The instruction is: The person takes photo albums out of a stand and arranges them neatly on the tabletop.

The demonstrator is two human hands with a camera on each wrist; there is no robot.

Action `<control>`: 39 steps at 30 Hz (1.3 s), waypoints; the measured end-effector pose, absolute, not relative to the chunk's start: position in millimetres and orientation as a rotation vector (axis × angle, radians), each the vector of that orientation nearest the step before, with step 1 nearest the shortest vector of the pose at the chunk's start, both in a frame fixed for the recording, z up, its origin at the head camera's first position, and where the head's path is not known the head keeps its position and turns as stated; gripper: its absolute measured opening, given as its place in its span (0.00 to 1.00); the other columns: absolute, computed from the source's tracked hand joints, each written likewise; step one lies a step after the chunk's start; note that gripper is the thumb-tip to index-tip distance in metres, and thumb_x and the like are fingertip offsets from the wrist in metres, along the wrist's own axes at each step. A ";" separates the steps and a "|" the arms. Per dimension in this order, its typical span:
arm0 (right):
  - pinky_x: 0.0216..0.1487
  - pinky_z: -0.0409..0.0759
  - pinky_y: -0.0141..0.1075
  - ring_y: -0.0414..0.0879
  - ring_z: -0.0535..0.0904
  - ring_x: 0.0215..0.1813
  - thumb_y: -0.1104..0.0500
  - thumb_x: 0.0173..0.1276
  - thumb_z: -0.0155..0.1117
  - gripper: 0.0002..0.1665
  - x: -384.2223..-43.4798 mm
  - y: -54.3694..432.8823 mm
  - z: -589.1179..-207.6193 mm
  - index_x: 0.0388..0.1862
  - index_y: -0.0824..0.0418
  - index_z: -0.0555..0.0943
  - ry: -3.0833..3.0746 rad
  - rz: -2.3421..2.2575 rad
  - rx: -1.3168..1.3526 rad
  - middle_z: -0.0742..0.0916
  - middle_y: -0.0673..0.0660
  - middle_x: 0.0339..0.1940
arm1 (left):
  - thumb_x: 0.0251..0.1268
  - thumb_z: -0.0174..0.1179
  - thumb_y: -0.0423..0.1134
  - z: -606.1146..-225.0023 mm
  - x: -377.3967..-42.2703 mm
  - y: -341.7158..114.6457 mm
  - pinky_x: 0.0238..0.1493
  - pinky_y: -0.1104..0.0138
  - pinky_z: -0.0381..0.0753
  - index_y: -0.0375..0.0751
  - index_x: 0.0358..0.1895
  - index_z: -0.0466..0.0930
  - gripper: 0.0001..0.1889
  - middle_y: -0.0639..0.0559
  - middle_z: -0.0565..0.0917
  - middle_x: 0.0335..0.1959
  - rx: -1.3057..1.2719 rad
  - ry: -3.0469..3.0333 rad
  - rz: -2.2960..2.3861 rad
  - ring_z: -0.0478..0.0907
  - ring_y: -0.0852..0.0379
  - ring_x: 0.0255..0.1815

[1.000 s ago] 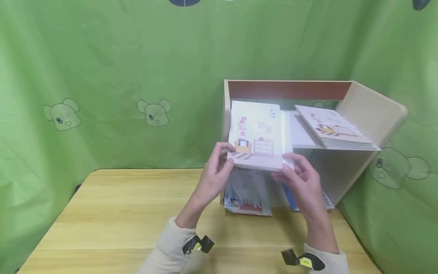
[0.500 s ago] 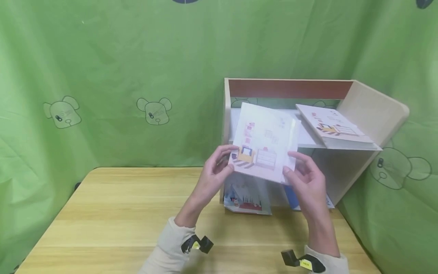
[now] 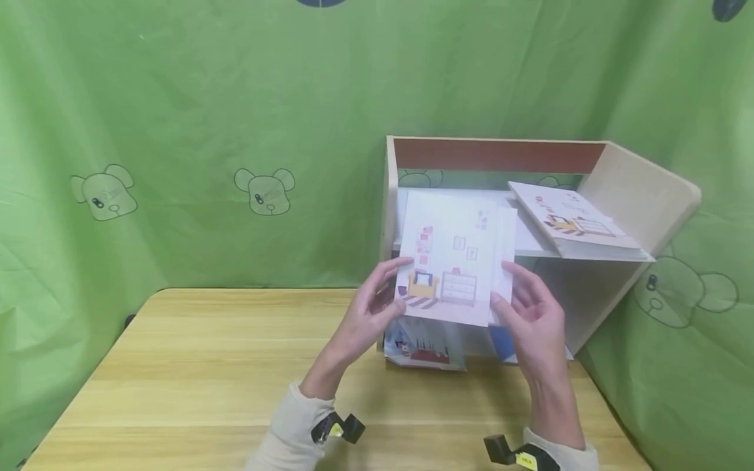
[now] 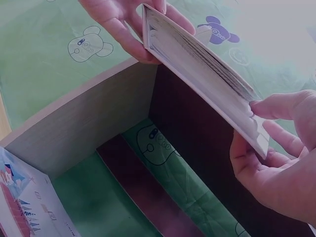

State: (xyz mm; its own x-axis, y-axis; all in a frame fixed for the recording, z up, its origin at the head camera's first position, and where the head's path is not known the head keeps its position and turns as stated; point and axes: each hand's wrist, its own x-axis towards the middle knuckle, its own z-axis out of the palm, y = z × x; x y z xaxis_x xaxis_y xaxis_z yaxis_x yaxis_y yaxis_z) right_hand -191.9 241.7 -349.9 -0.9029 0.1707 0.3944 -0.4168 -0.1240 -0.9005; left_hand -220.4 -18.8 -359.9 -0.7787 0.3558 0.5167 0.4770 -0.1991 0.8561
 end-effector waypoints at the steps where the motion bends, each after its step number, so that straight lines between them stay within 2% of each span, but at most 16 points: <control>1: 0.50 0.87 0.37 0.49 0.84 0.58 0.77 0.69 0.62 0.33 -191.7 242.0 -350.7 0.72 0.66 0.72 -1.772 2.077 0.276 0.82 0.61 0.62 | 0.65 0.53 0.24 -360.9 -220.3 -18.9 0.74 0.57 0.70 0.51 0.75 0.66 0.35 0.46 0.68 0.75 -1.010 -1.937 -2.132 0.72 0.48 0.70; 9: 0.53 0.85 0.36 0.49 0.79 0.65 0.79 0.67 0.62 0.35 -190.9 240.1 -352.7 0.72 0.66 0.72 -1.787 2.060 0.279 0.78 0.61 0.68 | 0.74 0.52 0.28 -369.6 -221.1 -17.5 0.75 0.58 0.66 0.53 0.75 0.66 0.30 0.48 0.66 0.76 -0.985 -1.943 -2.127 0.68 0.49 0.74; 15: 0.54 0.85 0.35 0.48 0.78 0.66 0.81 0.65 0.61 0.36 -190.1 242.0 -355.5 0.72 0.67 0.72 -1.811 2.036 0.275 0.75 0.61 0.71 | 0.74 0.50 0.27 -377.8 -219.6 -14.3 0.66 0.55 0.79 0.55 0.76 0.66 0.31 0.46 0.70 0.73 -0.979 -1.913 -2.169 0.75 0.46 0.66; 18: 0.56 0.83 0.35 0.47 0.77 0.67 0.82 0.64 0.62 0.36 -189.5 242.8 -356.9 0.72 0.67 0.73 -1.844 2.005 0.275 0.75 0.61 0.71 | 0.75 0.50 0.26 -382.7 -219.1 -13.1 0.64 0.55 0.80 0.55 0.75 0.66 0.30 0.47 0.70 0.73 -0.964 -1.890 -2.179 0.76 0.45 0.65; 25: 0.55 0.84 0.34 0.47 0.77 0.67 0.81 0.64 0.62 0.36 -188.2 245.0 -358.0 0.71 0.66 0.73 -1.919 1.900 0.307 0.76 0.60 0.70 | 0.75 0.52 0.26 -390.1 -216.8 -10.9 0.69 0.56 0.76 0.54 0.75 0.67 0.29 0.49 0.69 0.74 -0.944 -1.860 -2.160 0.74 0.46 0.68; 31: 0.52 0.86 0.36 0.48 0.79 0.64 0.79 0.65 0.64 0.34 -184.9 247.2 -359.1 0.70 0.66 0.73 -2.001 1.823 0.361 0.77 0.61 0.67 | 0.73 0.54 0.25 -393.8 -212.9 -12.6 0.65 0.54 0.80 0.49 0.75 0.67 0.30 0.44 0.71 0.71 -0.953 -1.822 -2.175 0.75 0.42 0.65; 39: 0.52 0.85 0.33 0.47 0.81 0.57 0.74 0.67 0.68 0.36 -177.8 255.4 -356.0 0.72 0.60 0.72 -2.195 1.522 0.408 0.78 0.57 0.63 | 0.72 0.54 0.23 -392.0 -207.4 -12.3 0.61 0.55 0.83 0.47 0.75 0.67 0.30 0.42 0.71 0.70 -0.993 -1.789 -2.207 0.75 0.40 0.63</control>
State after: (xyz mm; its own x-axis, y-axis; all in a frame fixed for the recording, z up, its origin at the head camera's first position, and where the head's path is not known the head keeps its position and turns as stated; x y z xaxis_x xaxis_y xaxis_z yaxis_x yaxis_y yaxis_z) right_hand -177.8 255.4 -356.0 -0.8615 0.0061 0.5077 -0.4733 0.3518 -0.8076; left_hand -207.4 -12.3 -392.0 -0.7745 0.2934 0.5604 0.4875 -0.2876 0.8244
